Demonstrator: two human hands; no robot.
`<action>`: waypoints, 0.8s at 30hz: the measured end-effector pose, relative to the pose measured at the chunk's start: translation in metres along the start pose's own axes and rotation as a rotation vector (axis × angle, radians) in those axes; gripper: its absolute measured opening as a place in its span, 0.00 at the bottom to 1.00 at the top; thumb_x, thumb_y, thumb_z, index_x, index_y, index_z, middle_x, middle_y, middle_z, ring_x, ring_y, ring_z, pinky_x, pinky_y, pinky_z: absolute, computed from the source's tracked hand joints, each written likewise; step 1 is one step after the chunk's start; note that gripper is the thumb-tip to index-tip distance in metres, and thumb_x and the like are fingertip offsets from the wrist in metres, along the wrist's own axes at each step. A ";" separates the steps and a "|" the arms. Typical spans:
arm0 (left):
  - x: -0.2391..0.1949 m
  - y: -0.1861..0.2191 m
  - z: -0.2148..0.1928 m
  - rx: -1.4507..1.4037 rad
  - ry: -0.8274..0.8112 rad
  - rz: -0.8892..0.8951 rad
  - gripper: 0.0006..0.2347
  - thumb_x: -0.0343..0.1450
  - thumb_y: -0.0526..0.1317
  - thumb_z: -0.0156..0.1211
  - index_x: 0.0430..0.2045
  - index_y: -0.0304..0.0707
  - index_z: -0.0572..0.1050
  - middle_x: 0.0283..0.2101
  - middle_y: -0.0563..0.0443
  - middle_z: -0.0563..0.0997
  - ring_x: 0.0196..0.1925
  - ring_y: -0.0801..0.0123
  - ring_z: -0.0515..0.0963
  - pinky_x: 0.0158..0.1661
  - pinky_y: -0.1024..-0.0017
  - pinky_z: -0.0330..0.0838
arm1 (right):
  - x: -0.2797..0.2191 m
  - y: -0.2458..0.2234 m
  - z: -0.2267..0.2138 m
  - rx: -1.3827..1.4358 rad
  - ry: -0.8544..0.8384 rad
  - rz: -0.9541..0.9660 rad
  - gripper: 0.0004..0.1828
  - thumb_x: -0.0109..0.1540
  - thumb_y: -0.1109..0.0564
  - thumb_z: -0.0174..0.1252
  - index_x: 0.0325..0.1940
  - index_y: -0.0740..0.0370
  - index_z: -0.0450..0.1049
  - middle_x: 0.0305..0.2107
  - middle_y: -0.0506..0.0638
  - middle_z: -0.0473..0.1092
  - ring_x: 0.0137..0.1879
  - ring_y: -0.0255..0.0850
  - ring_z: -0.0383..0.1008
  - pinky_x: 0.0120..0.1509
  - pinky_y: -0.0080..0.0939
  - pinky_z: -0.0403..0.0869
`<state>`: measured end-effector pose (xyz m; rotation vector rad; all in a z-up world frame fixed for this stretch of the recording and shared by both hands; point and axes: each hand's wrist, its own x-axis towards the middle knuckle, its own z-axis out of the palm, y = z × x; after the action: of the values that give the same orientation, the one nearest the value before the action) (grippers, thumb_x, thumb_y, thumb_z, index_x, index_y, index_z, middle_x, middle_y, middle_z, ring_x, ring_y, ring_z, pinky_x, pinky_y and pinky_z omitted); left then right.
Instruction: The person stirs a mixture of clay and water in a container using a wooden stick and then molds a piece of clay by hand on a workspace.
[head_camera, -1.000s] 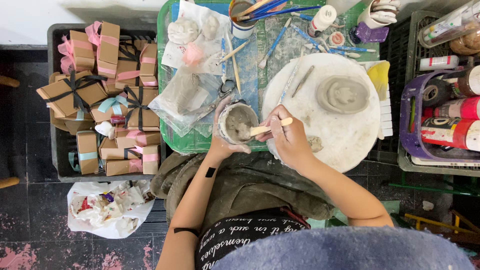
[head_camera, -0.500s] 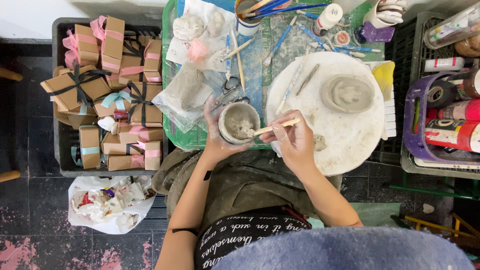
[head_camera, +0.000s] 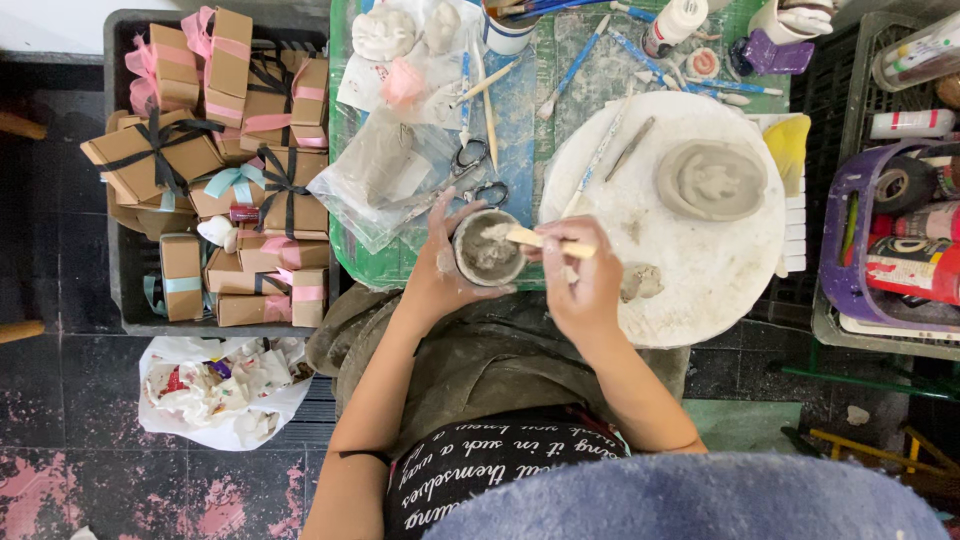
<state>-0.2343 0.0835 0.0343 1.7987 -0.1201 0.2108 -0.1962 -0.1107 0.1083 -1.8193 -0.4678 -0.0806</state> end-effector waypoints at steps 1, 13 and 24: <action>-0.001 0.002 -0.002 0.005 0.005 -0.008 0.61 0.52 0.43 0.86 0.73 0.39 0.37 0.69 0.37 0.69 0.68 0.51 0.75 0.67 0.59 0.71 | -0.003 -0.003 0.001 -0.104 -0.025 -0.016 0.05 0.71 0.64 0.49 0.50 0.70 0.67 0.44 0.61 0.74 0.44 0.44 0.83 0.44 0.37 0.80; -0.013 -0.004 -0.024 0.170 0.081 0.046 0.58 0.54 0.42 0.87 0.72 0.35 0.42 0.63 0.44 0.77 0.72 0.54 0.70 0.72 0.58 0.59 | -0.024 0.004 0.008 -0.264 -0.131 -0.094 0.07 0.69 0.66 0.51 0.51 0.65 0.65 0.47 0.62 0.75 0.49 0.49 0.81 0.49 0.42 0.78; -0.013 -0.003 -0.019 0.110 0.057 0.022 0.59 0.51 0.42 0.87 0.72 0.35 0.42 0.64 0.41 0.74 0.69 0.52 0.71 0.70 0.55 0.61 | -0.012 -0.002 -0.001 -0.056 -0.176 0.053 0.04 0.71 0.65 0.49 0.50 0.64 0.68 0.44 0.54 0.77 0.45 0.39 0.82 0.48 0.36 0.81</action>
<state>-0.2481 0.1023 0.0332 1.8999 -0.0887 0.2890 -0.2074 -0.1148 0.1070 -1.9009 -0.5450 0.1044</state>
